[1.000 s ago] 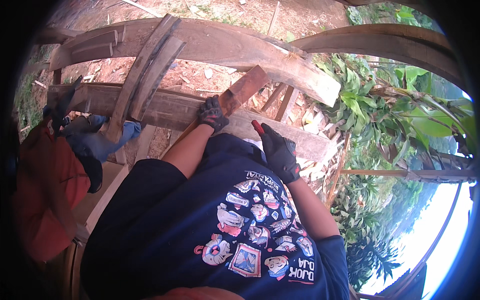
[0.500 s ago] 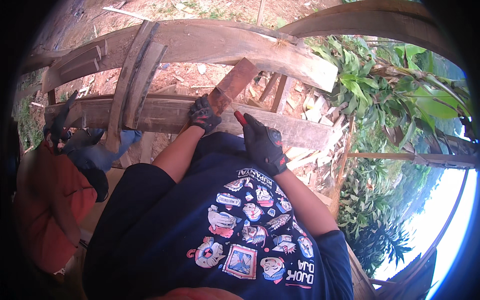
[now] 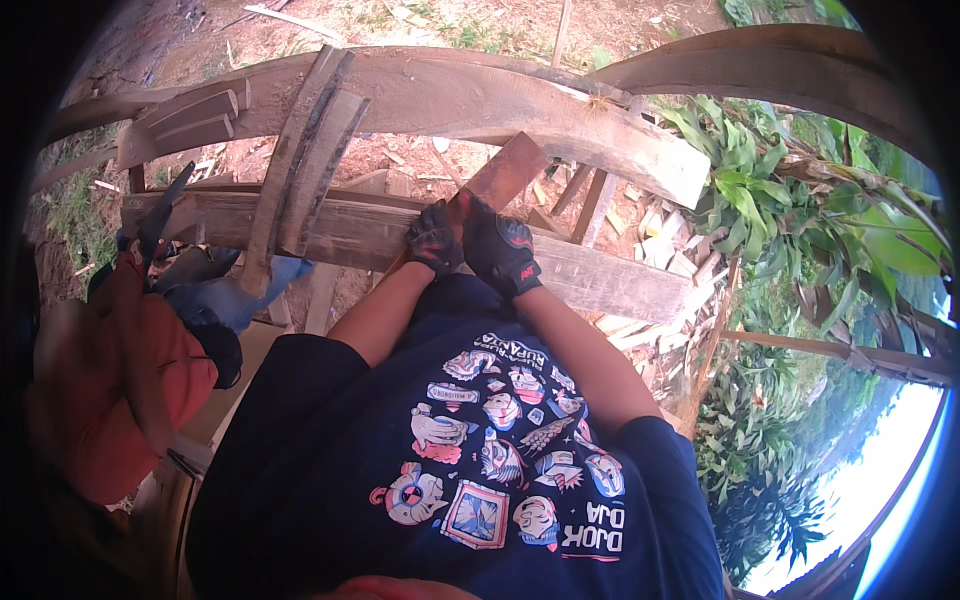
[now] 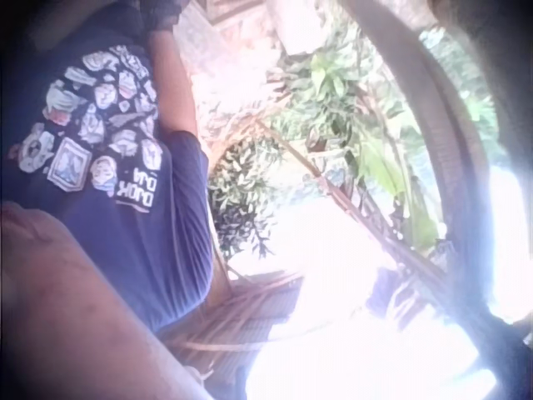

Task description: The person uses a hand saw to cut a wooden plank that is supported on a makeshift wooden frame. The person holds the plank with one hand and saws with the other, producing sawdust as the cut progresses.

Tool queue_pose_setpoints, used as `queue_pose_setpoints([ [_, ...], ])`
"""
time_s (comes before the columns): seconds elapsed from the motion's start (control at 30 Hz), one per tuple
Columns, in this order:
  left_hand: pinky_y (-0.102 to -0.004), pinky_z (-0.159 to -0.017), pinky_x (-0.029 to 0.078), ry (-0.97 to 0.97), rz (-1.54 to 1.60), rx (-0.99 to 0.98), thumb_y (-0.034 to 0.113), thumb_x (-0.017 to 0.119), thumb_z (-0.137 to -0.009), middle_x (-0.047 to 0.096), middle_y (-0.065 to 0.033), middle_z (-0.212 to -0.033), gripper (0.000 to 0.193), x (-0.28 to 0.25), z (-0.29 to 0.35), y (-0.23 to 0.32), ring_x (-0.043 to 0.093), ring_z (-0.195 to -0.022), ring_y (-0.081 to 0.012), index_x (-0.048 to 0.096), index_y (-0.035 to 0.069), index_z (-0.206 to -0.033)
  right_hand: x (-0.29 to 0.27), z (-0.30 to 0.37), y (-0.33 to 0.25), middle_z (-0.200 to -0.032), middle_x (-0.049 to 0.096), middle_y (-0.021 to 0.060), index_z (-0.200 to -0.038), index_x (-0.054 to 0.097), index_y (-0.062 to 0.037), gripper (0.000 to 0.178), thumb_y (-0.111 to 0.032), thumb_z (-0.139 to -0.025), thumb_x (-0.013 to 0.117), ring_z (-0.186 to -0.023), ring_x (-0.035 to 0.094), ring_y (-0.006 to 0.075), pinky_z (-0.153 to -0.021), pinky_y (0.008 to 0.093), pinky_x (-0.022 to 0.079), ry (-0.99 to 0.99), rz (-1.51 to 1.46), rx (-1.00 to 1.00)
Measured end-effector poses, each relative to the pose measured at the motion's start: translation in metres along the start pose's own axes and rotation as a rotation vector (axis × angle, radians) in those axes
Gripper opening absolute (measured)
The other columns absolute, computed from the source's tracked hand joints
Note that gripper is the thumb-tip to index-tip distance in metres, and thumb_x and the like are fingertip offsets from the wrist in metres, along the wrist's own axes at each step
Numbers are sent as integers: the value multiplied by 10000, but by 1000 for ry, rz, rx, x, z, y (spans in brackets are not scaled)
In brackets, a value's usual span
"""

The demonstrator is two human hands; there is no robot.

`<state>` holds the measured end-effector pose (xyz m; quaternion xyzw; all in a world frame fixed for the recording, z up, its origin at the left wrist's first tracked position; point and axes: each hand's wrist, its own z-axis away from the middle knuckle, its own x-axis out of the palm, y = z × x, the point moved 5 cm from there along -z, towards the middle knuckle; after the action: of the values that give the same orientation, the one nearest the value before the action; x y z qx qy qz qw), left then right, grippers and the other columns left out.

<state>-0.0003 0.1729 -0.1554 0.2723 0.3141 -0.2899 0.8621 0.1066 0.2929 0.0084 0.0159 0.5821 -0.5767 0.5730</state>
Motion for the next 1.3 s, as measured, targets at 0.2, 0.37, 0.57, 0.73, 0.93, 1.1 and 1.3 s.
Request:
queue_pose_setpoints([
  [0.2, -681, -1217, 374, -61, -8, -24, 515, 885, -767, 320, -221, -1687, 1286, -2, 2, 4, 398, -1521, -504, 150, 108, -1740, -12, -8, 3, -1178, 780, 251, -1408, 686, -62, 439, -350, -1098, 568, -1064, 752, 460, -931, 547, 590, -81, 11, 20],
  [0.37, -648, -1218, 406, -38, 21, -34, 524, 932, -722, 323, -193, -1684, 1318, -9, -3, 5, 407, -1528, -479, 171, 136, -1726, -26, 19, 41, -1128, 792, 207, -1534, 640, -91, 549, -431, -1104, 620, -1008, 773, 370, -931, 462, 584, -92, -112, 14],
  [0.57, -638, -1212, 422, -58, 41, -71, 502, 963, -716, 347, -168, -1680, 1289, -20, 4, 16, 426, -1526, -450, 215, 166, -1710, -19, 65, 64, -1016, 800, 125, -1514, 673, -91, 512, -420, -1123, 646, -863, 729, 204, -849, 382, 582, 166, -80, -61],
  [0.73, -612, -1178, 458, 49, -25, -85, 495, 936, -732, 405, -164, -1619, 1220, -16, 10, 14, 488, -1477, -434, 256, 152, -1685, -54, 123, 58, -1003, 815, 157, -1501, 687, -89, 503, -387, -1098, 640, -782, 752, 240, -793, 398, 592, 6, -60, 144],
  [0.93, -586, -1204, 432, 16, -81, -32, 539, 902, -747, 431, -163, -1581, 1191, -10, 13, 3, 456, -1505, -405, 281, 144, -1684, -95, 155, 6, -1261, 764, 230, -1479, 673, -30, 510, -375, -1114, 589, -1074, 752, 376, -960, 459, 588, -78, 33, 162],
  [1.1, -581, -1234, 408, -108, -162, -58, 614, 896, -747, 373, -170, -1679, 1234, 11, 30, -10, 362, -1593, -361, 274, 149, -1706, -98, 149, -30, -1424, 706, 255, -1439, 658, -18, 481, -323, -1068, 671, -1146, 756, 443, -963, 507, 609, -100, 105, 34],
  [1.3, -612, -1207, 404, -37, -96, -111, 536, 950, -699, 421, -123, -1571, 1153, 16, 27, -11, 445, -1499, -385, 350, 175, -1615, -85, 124, -37, -1424, 697, 253, -1531, 600, -72, 662, -187, -906, 784, -1081, 762, 443, -888, 521, 626, -102, 149, -121],
])
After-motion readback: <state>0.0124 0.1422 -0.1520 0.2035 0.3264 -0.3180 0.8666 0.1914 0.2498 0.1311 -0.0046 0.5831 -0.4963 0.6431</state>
